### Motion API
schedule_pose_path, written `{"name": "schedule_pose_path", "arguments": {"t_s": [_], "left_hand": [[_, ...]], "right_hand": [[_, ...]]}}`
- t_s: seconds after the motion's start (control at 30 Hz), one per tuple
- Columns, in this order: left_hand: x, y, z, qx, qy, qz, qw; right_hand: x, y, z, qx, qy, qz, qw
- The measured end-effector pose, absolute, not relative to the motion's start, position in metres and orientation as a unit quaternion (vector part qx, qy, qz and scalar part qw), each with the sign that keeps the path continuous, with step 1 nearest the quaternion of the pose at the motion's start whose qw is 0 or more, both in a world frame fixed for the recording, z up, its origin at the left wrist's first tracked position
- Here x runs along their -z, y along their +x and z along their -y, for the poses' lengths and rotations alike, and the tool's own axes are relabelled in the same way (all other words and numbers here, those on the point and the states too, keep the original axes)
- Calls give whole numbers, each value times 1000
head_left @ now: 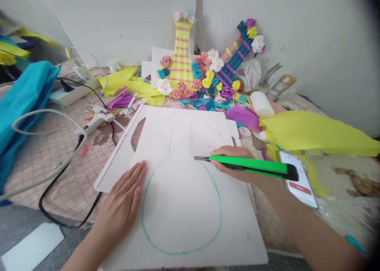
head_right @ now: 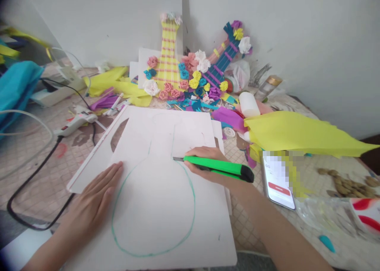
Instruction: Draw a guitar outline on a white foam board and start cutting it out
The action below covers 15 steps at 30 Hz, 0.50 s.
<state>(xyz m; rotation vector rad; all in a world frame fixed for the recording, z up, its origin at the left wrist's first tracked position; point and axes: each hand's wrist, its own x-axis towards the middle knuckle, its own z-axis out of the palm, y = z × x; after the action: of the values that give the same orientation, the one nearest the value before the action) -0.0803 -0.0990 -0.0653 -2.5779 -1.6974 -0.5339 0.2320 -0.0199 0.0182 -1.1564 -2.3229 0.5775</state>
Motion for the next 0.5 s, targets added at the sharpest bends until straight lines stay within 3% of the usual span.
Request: {"name": "schedule_pose_path", "arguments": {"t_s": [0.5], "left_hand": [[66,-81,100,155,-824,544,9]], "right_hand": [[-2,238,27,-119,-393,873,265]]}}
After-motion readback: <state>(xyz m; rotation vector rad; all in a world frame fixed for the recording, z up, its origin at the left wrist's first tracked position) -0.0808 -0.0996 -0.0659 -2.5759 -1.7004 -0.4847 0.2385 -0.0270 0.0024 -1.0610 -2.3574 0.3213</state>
